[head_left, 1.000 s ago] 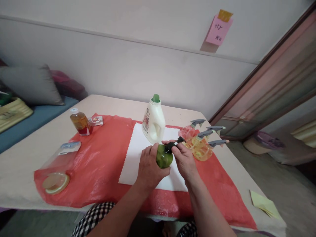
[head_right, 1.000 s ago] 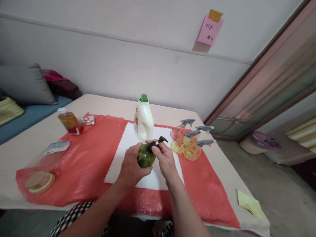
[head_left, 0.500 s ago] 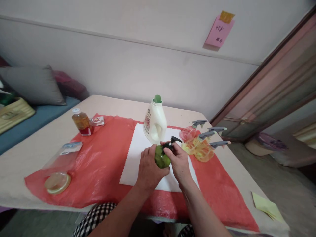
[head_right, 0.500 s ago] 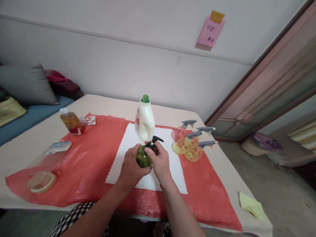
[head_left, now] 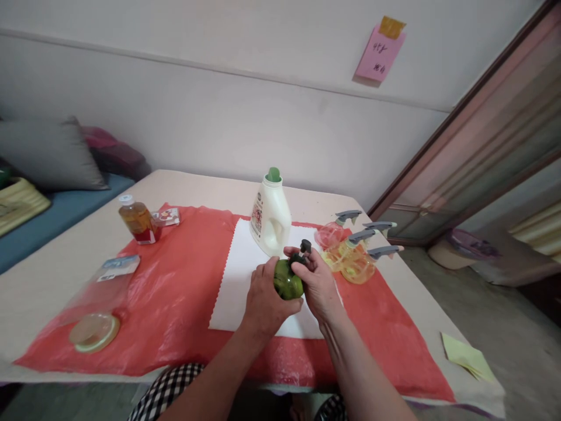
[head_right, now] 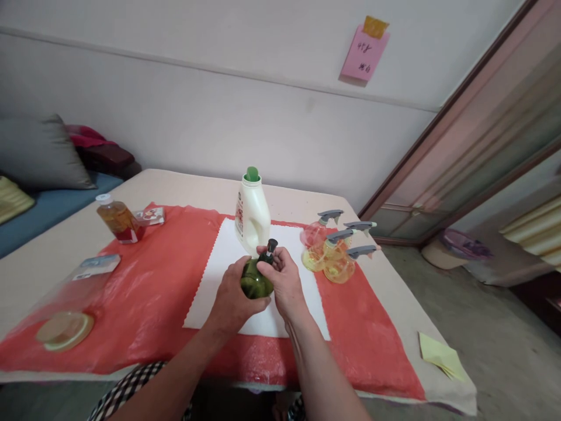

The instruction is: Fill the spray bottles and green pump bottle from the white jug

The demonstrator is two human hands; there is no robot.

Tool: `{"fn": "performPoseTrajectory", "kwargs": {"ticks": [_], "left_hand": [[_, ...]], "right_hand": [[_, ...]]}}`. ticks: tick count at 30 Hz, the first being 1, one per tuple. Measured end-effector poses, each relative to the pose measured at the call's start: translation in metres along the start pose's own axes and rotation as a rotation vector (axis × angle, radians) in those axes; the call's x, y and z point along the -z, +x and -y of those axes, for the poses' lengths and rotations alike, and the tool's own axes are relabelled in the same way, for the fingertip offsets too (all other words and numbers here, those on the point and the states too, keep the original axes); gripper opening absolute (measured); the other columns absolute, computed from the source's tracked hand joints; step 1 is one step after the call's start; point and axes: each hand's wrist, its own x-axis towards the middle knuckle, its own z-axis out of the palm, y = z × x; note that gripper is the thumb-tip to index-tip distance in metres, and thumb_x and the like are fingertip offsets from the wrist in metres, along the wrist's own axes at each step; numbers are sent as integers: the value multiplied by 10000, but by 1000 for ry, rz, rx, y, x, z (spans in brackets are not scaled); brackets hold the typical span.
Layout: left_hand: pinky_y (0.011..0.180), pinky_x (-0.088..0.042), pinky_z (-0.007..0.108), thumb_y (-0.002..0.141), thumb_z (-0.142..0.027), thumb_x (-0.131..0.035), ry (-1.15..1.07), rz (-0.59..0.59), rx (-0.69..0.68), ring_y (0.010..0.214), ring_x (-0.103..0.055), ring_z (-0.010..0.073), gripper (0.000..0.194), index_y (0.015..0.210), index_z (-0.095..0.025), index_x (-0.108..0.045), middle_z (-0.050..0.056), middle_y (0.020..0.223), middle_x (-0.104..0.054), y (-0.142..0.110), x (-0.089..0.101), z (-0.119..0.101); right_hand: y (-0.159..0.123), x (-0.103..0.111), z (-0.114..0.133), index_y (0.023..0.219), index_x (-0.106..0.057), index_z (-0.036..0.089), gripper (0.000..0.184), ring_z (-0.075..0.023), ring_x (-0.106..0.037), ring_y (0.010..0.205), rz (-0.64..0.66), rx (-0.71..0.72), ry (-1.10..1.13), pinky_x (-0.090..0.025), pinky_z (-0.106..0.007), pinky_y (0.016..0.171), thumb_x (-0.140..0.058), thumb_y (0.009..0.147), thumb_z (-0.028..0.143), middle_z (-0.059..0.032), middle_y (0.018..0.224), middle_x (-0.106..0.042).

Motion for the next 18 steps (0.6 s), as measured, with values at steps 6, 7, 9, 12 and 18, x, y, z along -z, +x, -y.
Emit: {"fn": "performPoseTrajectory", "kwargs": {"ticks": [6,7,9,12,18], "left_hand": [[1053,-436,499,539,-270,-771,-32,11,16,1198,-546,328,878,1357,-221,-454,83,1209,-599,1,1,0],[1058,-433,499,538,-270,-772,-39,11,14,1201,-546,327,877,1355,-224,-454,79,1202,-600,1,1,0],[1066,-427,498,541,-274,-771,-47,19,17,1203,-544,323,876,1356,-220,-455,81,1201,-601,0,-1,0],[1068,-424,487,542,-277,-774,-53,45,42,1200,-541,319,887,1365,-197,-454,96,1221,-600,-1,-1,-2],[1079,-414,471,536,-277,-785,-59,82,74,1226,-528,315,924,1388,-183,-442,112,1270,-587,0,3,-6]], "right_hand": [[0,4,12,1066,-757,233,378,-271,-637,1112,146,-77,89,-448,-433,1045,-773,780,480,-79,1153,-742],[0,5,13,1047,-764,233,348,-268,-640,1100,144,-83,88,-447,-434,1044,-769,788,465,-75,1141,-745],[2,7,11,1021,-764,246,335,-256,-644,1061,113,-82,61,-470,-418,1001,-809,751,438,-62,1135,-744],[4,8,8,1027,-747,266,438,-241,-639,1021,52,-46,-6,-498,-375,917,-894,642,414,-47,1130,-737],[1,14,15,1093,-740,250,390,-258,-626,1112,186,-84,44,-464,-399,999,-805,753,431,-61,1183,-727]]}}
